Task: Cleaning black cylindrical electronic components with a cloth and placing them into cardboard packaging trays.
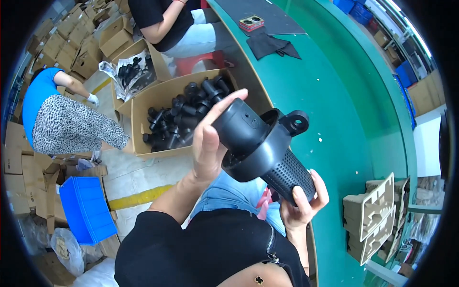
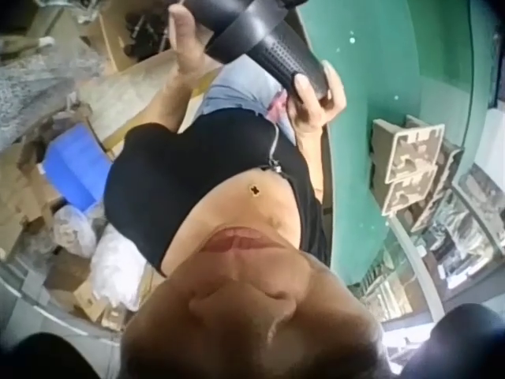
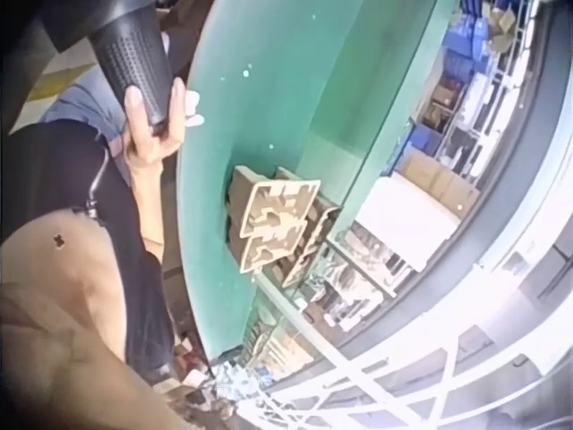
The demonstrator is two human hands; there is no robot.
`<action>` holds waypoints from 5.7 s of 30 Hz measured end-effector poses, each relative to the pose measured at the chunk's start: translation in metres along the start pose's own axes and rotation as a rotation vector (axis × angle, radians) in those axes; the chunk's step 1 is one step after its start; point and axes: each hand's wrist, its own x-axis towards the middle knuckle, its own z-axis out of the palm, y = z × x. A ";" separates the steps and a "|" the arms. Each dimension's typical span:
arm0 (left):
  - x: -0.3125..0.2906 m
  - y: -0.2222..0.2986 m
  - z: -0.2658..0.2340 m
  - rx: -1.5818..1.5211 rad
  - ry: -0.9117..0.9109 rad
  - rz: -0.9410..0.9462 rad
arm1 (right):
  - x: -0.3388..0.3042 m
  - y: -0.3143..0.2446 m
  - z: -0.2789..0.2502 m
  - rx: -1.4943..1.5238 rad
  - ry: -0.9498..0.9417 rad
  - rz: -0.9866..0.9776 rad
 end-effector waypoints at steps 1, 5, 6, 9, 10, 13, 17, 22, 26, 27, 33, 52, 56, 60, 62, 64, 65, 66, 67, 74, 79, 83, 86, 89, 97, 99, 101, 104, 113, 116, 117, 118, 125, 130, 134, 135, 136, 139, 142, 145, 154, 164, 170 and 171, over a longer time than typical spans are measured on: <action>0.003 0.000 0.001 0.021 0.015 -0.031 | 0.000 0.001 0.001 -0.033 0.013 -0.016; 0.024 -0.002 0.011 -0.192 -0.022 -0.100 | 0.004 0.006 0.000 0.289 -0.032 0.128; 0.027 -0.002 0.014 -0.193 -0.037 -0.115 | 0.010 0.005 -0.001 0.279 -0.026 0.145; 0.035 -0.002 0.022 -0.764 -0.039 -0.143 | 0.041 -0.001 -0.012 0.419 -0.129 0.270; 0.036 -0.002 0.023 -0.757 -0.049 -0.170 | 0.049 -0.007 -0.019 0.414 -0.116 0.295; 0.044 -0.002 0.026 -0.903 -0.042 -0.049 | 0.077 -0.013 -0.040 0.185 -0.294 0.125; 0.048 -0.001 0.017 -0.622 -0.228 0.034 | 0.072 -0.008 -0.046 0.109 -0.232 -0.214; 0.052 -0.008 0.025 -0.598 -0.234 -0.082 | 0.028 -0.003 -0.018 0.666 -0.272 0.607; 0.059 -0.012 0.022 -0.658 -0.247 -0.029 | 0.021 0.004 0.007 0.472 -0.170 0.174; 0.061 -0.012 0.023 -0.712 -0.225 -0.063 | 0.020 0.004 0.009 0.439 -0.155 0.180; 0.024 -0.083 0.004 -0.489 -0.095 -0.369 | 0.013 0.013 0.018 0.235 -0.036 0.141; 0.020 -0.023 0.043 -0.204 -0.286 -0.371 | -0.002 0.030 -0.007 0.427 0.056 0.510; 0.023 -0.039 0.030 -0.339 -0.313 -0.439 | 0.047 0.044 -0.015 0.593 0.591 1.100; 0.020 -0.043 0.029 -0.531 -0.336 -0.482 | 0.100 0.045 -0.013 0.876 0.530 0.968; 0.020 -0.044 0.027 -0.615 -0.341 -0.478 | 0.109 0.040 -0.003 0.879 0.392 0.891; 0.020 -0.043 0.033 -0.619 -0.328 -0.485 | 0.114 0.036 0.006 0.978 0.234 0.698; 0.021 -0.042 0.037 -0.630 -0.314 -0.480 | 0.110 0.036 0.008 0.984 0.240 0.700; 0.021 -0.041 0.040 -0.640 -0.301 -0.475 | 0.104 0.038 0.010 0.968 0.207 0.723; 0.022 -0.040 0.039 -0.631 -0.302 -0.476 | 0.097 0.041 0.014 0.951 0.174 0.745; 0.017 -0.048 0.032 -0.652 -0.382 -0.444 | 0.078 0.029 0.024 0.897 0.276 0.750; 0.016 -0.047 0.037 -0.688 -0.340 -0.405 | 0.065 0.027 0.026 0.752 0.440 0.762; 0.020 -0.051 0.036 -0.633 -0.404 -0.429 | 0.059 0.028 0.028 0.527 0.402 0.656; 0.025 -0.044 0.044 -0.545 -0.337 -0.364 | 0.051 0.032 0.028 0.413 0.338 0.648; 0.020 -0.049 0.046 -0.519 -0.334 -0.417 | 0.044 0.032 0.029 0.393 0.266 0.685; 0.031 -0.058 0.047 -0.393 -0.248 -0.424 | 0.039 0.034 0.013 0.855 0.450 1.057; 0.033 -0.058 0.047 -0.386 -0.270 -0.440 | 0.041 0.041 0.007 0.858 0.397 1.113; 0.036 -0.050 0.053 -0.357 -0.319 -0.454 | 0.041 0.045 0.005 0.857 0.370 1.137; 0.032 -0.049 0.061 -0.375 -0.360 -0.494 | 0.034 0.049 0.009 0.769 0.315 0.959; 0.029 -0.050 0.069 -0.365 -0.231 -0.531 | 0.031 0.043 0.009 0.753 0.434 0.960; 0.035 -0.046 0.071 -0.363 -0.191 -0.478 | 0.029 0.040 0.010 0.825 0.438 0.985; 0.037 -0.044 0.072 -0.346 -0.197 -0.449 | 0.029 0.040 0.008 0.826 0.438 0.984; 0.038 -0.042 0.072 -0.329 -0.202 -0.420 | 0.029 0.041 0.003 0.877 0.271 1.008; 0.043 -0.033 0.073 -0.146 -0.237 -0.323 | 0.032 0.040 -0.016 0.827 -0.115 1.035; 0.050 -0.033 0.071 -0.040 -0.233 -0.294 | 0.035 0.050 -0.010 0.575 -0.016 0.605; 0.050 -0.023 0.061 -0.163 -0.215 -0.335 | 0.042 0.046 -0.006 1.027 -0.141 0.968; 0.051 -0.024 0.060 -0.165 -0.205 -0.298 | 0.043 0.049 -0.006 0.918 -0.255 0.966; 0.050 -0.025 0.059 -0.168 -0.159 -0.328 | 0.036 0.049 -0.002 0.976 -0.148 0.959; 0.048 -0.037 0.052 -0.189 -0.104 -0.328 | 0.033 0.048 0.029 1.023 0.064 0.989; 0.041 -0.054 0.044 -0.213 -0.048 -0.372 | 0.049 0.040 0.054 0.990 0.315 1.122; 0.036 -0.064 0.036 -0.266 0.046 -0.408 | 0.074 0.030 0.069 1.384 0.432 1.321; 0.057 -0.073 -0.045 -0.382 0.299 -0.374 | 0.209 0.173 0.171 0.272 0.032 0.699; 0.064 -0.067 -0.095 -0.246 0.483 -0.438 | 0.301 0.281 0.350 -0.164 -0.481 0.384; 0.062 -0.071 -0.103 -0.206 0.538 -0.508 | 0.300 0.293 0.374 -0.277 -0.538 0.377; 0.061 -0.072 -0.105 -0.206 0.555 -0.518 | 0.299 0.293 0.376 -0.271 -0.542 0.377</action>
